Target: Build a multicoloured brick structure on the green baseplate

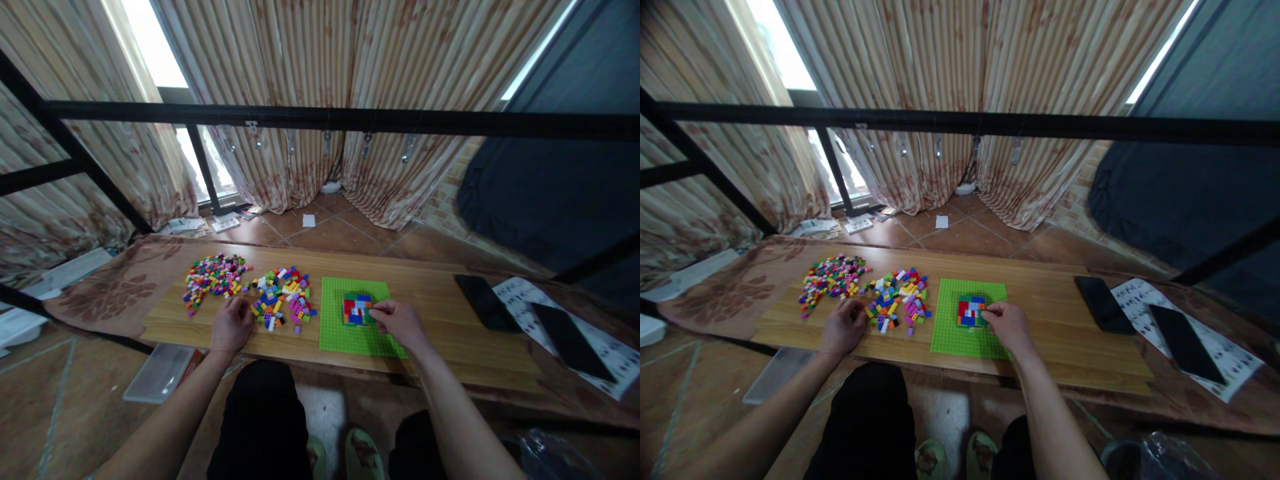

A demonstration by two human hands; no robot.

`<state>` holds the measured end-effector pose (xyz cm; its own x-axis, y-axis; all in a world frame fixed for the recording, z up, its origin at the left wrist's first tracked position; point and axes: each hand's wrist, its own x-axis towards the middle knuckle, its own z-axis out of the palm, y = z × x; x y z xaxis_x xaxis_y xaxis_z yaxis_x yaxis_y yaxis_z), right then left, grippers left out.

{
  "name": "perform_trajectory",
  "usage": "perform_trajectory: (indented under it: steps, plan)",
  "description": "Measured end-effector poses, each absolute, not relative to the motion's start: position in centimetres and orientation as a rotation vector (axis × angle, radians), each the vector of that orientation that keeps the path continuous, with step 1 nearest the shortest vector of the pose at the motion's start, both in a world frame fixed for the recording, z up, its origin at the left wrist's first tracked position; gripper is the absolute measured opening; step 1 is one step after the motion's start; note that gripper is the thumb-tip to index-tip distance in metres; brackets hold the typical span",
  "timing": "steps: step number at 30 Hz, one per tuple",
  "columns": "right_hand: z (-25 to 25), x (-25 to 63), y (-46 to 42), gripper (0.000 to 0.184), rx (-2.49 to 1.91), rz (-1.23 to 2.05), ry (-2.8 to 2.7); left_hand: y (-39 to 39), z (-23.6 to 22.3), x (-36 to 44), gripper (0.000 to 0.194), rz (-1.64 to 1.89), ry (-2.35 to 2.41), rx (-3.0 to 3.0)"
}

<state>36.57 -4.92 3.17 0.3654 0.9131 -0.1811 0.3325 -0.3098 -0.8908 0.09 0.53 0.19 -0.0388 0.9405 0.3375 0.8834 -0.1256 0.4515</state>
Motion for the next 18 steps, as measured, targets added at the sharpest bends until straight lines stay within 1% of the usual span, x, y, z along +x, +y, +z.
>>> perform_trajectory:
  steps: [15,18]
  plan:
    - [3.34,36.25,-4.79,0.003,-1.838,0.937,-1.066,0.6,0.13,0.05,0.01,0.878,2.011,2.141]
    - [3.29,36.42,-4.92,0.007,-1.787,0.972,-1.03,0.62,0.09,-0.02,0.009,0.883,2.004,2.151]
